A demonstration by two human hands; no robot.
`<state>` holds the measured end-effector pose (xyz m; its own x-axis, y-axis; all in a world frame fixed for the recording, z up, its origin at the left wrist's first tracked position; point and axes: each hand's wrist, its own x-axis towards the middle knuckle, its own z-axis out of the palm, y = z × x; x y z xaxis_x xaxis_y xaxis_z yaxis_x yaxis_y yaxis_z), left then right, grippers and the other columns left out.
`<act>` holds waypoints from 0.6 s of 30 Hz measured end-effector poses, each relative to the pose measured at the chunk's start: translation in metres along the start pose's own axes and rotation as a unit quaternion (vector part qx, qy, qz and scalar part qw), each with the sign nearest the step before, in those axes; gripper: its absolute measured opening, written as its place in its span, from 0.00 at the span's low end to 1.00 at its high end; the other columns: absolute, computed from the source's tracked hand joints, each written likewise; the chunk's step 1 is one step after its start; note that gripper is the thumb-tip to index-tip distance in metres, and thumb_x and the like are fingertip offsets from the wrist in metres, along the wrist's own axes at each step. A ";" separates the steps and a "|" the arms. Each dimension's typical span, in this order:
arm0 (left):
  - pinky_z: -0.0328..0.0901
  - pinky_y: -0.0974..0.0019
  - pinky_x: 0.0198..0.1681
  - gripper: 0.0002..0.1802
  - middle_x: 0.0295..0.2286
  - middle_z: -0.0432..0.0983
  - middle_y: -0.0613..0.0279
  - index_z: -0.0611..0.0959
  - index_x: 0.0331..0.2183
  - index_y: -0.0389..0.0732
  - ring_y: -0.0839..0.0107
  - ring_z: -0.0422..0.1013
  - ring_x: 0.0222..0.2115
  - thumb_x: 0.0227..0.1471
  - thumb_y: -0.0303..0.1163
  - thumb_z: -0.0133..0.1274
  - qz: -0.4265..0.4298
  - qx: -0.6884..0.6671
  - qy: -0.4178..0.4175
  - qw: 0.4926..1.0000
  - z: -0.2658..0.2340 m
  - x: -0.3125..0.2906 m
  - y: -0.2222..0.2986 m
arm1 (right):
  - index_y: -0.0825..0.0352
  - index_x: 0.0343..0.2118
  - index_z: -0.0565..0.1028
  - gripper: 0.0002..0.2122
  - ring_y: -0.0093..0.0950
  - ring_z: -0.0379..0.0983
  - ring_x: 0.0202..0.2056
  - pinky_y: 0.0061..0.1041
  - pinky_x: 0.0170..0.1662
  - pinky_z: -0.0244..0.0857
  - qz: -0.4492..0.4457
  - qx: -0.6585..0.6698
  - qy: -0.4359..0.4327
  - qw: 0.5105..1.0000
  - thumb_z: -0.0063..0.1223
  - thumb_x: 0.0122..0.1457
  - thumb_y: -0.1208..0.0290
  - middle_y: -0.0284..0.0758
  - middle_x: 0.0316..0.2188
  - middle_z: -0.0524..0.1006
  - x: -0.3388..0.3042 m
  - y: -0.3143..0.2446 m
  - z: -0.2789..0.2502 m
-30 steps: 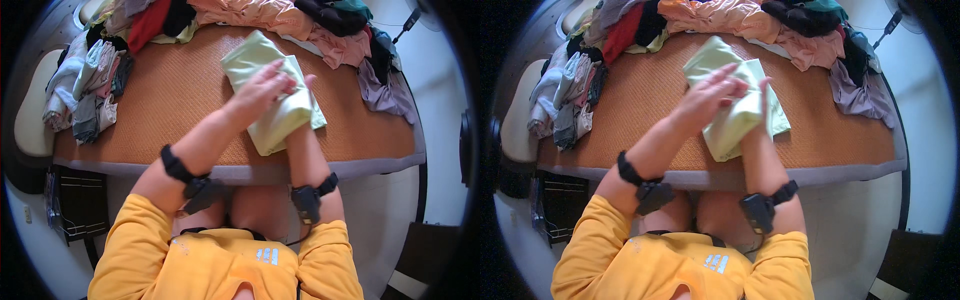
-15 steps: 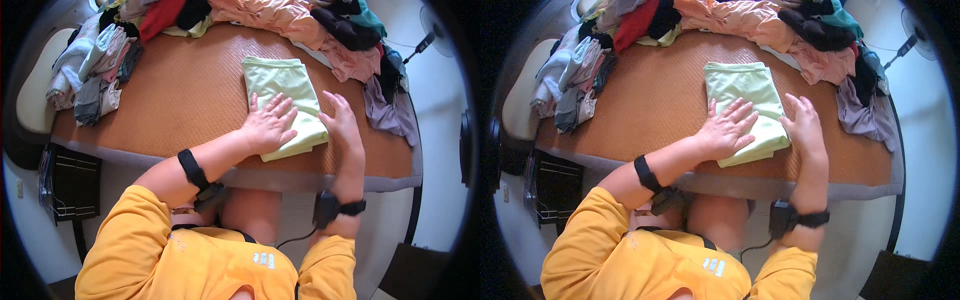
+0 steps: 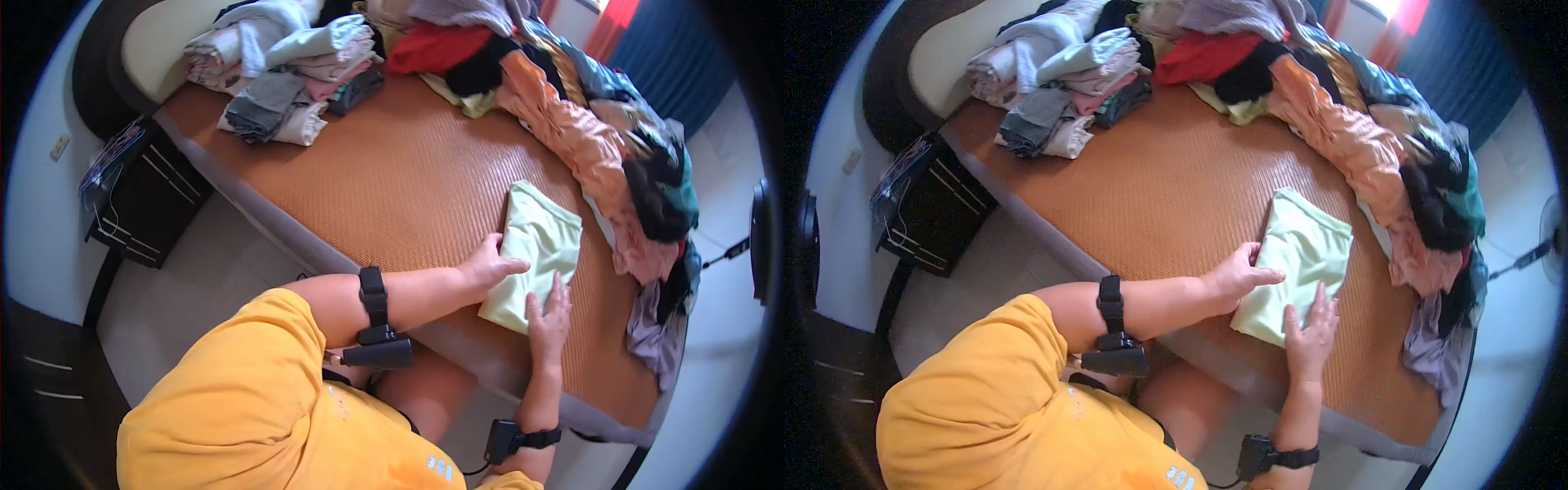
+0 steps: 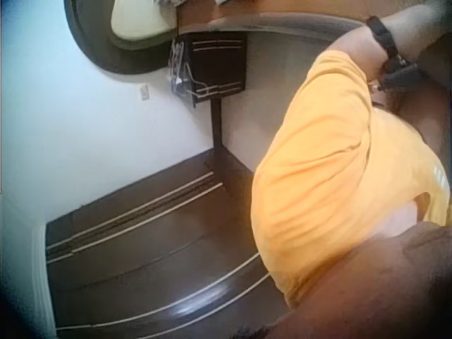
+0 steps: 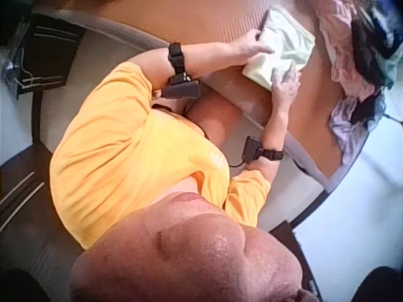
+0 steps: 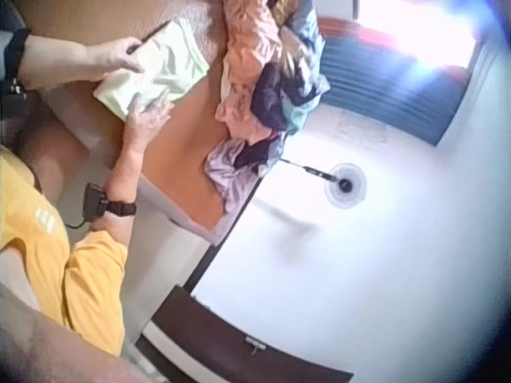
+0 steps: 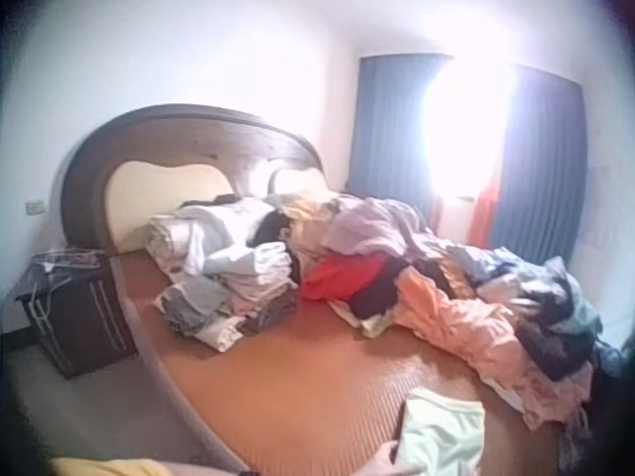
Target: Folding various shirts and laundry items on a bed.
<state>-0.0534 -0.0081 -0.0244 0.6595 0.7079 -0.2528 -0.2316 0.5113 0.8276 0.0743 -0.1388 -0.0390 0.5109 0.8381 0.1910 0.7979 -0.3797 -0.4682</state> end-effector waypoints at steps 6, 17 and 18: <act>0.67 0.61 0.41 0.24 0.36 0.72 0.57 0.70 0.43 0.35 0.64 0.70 0.36 0.38 0.19 0.53 0.018 -0.049 -0.057 0.997 -0.063 0.002 0.065 | 0.62 0.58 0.52 0.32 0.49 0.43 0.59 0.47 0.59 0.30 -0.066 0.034 -0.067 0.995 0.45 0.53 0.53 0.57 0.55 0.52 0.032 -0.078 0.045; 0.68 0.64 0.35 0.25 0.34 0.74 0.55 0.73 0.42 0.34 0.68 0.72 0.32 0.36 0.25 0.58 0.061 0.454 0.154 0.875 -0.292 0.065 0.212 | 0.58 0.53 0.62 0.25 0.41 0.49 0.58 0.47 0.59 0.37 -0.241 -0.035 -0.063 0.968 0.48 0.53 0.57 0.43 0.55 0.58 0.052 -0.150 0.085; 0.68 0.64 0.35 0.25 0.34 0.74 0.54 0.73 0.41 0.33 0.67 0.72 0.32 0.36 0.26 0.59 0.060 0.470 0.182 0.862 -0.299 0.066 0.212 | 0.58 0.52 0.63 0.24 0.41 0.50 0.58 0.46 0.58 0.38 -0.250 -0.045 -0.051 0.966 0.48 0.53 0.57 0.43 0.55 0.59 0.050 -0.150 0.086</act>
<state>-0.2726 0.2927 -0.0151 0.3644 0.9213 -0.1355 0.5105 -0.0760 0.8565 -0.0476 -0.0062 -0.0338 0.0244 0.9581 0.2853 0.9638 0.0533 -0.2612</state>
